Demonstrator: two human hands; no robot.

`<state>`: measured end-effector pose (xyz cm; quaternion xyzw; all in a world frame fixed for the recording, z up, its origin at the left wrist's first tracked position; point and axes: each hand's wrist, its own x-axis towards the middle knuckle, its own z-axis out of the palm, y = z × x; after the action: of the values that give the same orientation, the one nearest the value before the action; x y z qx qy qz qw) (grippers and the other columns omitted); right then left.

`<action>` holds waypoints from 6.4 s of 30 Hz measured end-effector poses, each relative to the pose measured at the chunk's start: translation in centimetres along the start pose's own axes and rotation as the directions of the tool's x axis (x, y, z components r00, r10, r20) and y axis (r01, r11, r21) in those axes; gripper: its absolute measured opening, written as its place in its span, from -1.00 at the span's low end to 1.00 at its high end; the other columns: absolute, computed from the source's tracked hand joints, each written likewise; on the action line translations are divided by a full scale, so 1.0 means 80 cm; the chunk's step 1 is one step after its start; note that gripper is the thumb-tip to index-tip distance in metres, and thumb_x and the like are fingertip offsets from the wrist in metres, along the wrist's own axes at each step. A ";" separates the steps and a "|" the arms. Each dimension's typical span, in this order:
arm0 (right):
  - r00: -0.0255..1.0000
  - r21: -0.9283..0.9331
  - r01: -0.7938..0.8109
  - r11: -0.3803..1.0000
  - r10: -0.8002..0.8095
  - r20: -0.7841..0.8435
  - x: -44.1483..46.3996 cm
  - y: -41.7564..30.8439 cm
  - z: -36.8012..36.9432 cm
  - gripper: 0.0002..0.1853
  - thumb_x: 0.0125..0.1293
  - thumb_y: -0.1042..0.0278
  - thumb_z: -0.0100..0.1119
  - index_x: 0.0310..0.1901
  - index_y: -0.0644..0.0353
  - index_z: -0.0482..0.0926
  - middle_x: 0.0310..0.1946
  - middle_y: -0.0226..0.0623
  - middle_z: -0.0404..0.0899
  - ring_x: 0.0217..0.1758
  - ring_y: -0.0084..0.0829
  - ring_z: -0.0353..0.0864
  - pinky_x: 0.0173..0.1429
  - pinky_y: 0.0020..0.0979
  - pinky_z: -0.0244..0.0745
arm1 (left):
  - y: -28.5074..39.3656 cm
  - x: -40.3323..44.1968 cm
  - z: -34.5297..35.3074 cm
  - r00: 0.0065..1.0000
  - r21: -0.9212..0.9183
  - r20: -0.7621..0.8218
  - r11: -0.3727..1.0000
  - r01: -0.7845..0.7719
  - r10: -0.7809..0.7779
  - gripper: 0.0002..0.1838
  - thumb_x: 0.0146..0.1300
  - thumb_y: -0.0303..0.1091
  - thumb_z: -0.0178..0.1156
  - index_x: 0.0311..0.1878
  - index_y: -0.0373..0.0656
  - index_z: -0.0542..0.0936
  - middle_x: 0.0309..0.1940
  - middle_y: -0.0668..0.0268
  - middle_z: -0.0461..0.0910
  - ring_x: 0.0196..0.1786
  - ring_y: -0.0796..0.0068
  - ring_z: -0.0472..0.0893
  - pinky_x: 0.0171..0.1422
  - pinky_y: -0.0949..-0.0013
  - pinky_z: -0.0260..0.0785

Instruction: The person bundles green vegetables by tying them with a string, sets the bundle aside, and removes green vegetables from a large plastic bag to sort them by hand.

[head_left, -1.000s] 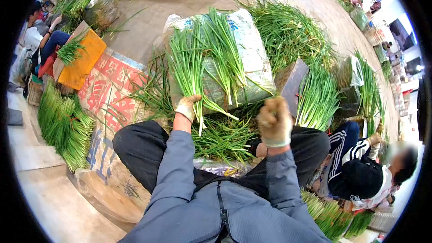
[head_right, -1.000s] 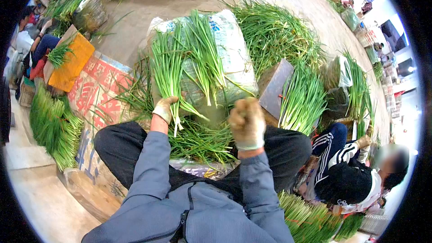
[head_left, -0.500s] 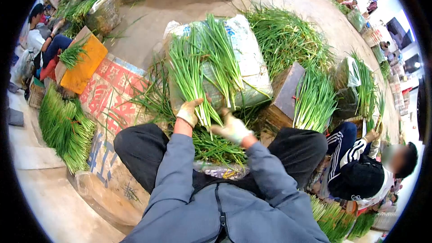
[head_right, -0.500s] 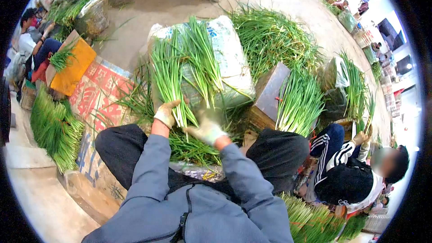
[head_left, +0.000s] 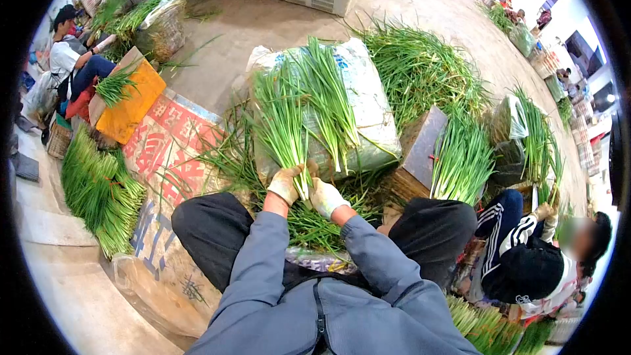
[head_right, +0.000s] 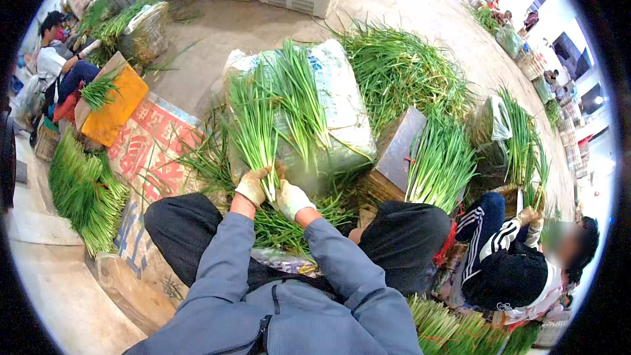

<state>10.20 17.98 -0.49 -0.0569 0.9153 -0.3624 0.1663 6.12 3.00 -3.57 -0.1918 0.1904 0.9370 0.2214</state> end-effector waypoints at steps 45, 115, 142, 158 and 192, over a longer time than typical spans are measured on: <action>0.725 -0.355 0.344 0.869 -0.006 0.688 0.004 -0.013 -0.160 -0.16 0.00 -0.03 0.43 0.34 0.11 0.44 0.15 -0.03 0.61 0.21 -0.09 0.60 0.26 -0.18 0.49 | 0.159 -0.195 0.257 0.816 0.489 0.391 0.656 -0.575 0.425 -0.47 0.07 -0.40 0.35 0.11 -0.43 0.49 -0.25 0.16 0.60 -0.47 0.48 0.50 -0.38 0.37 0.40; 0.466 0.075 0.391 0.917 -0.127 -0.876 -0.095 -0.176 -0.500 -0.81 0.38 0.35 0.27 -0.06 0.25 0.68 -0.24 -0.33 0.73 -0.30 -0.49 0.67 -0.19 -0.50 0.56 | 0.066 -0.108 0.115 0.887 0.589 0.034 0.707 -0.390 0.461 -0.52 0.15 -0.54 0.33 0.18 -0.24 0.52 -0.11 0.19 0.68 -0.37 0.42 0.61 -0.32 0.34 0.48; 0.955 0.661 0.153 0.735 0.063 -0.291 0.022 -0.133 -0.137 -0.45 0.10 0.29 0.42 0.10 0.34 0.48 -0.14 -0.13 0.69 -0.12 -0.26 0.69 0.06 -0.28 0.58 | -0.006 -0.129 0.163 0.943 0.932 0.158 -0.360 -0.044 0.294 -0.11 0.13 -0.18 0.39 0.46 -0.24 0.17 0.19 -0.14 0.52 0.15 -0.14 0.58 0.19 0.05 0.47; 0.915 0.905 0.384 0.180 0.053 -0.399 -0.017 -0.017 -0.303 -0.77 0.26 0.50 0.26 -0.07 0.27 0.50 -0.28 -0.34 0.54 -0.28 -0.43 0.62 -0.02 -0.21 0.67 | -0.064 -0.077 0.151 0.997 0.409 0.029 0.909 -0.077 0.071 -0.14 0.44 0.31 -0.07 0.48 -0.28 0.22 0.29 -0.01 0.46 0.28 0.12 0.49 0.38 0.08 0.35; 0.775 0.779 0.294 0.554 0.339 -0.534 -0.165 0.175 -0.610 -0.83 0.26 0.36 0.25 -0.27 0.31 0.58 -0.52 -0.24 0.62 -0.54 -0.38 0.58 -0.40 -0.36 0.53 | -0.108 -0.010 0.122 0.889 0.988 0.133 0.010 -0.153 0.438 -0.23 0.14 -0.43 0.35 0.43 -0.22 0.30 0.12 -0.03 0.59 -0.07 0.30 0.69 0.00 0.27 0.57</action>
<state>5.95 62.64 26.69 0.1662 0.6316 -0.7443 -0.1396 8.33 14.19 2.82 -0.0457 0.8268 0.5567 0.0673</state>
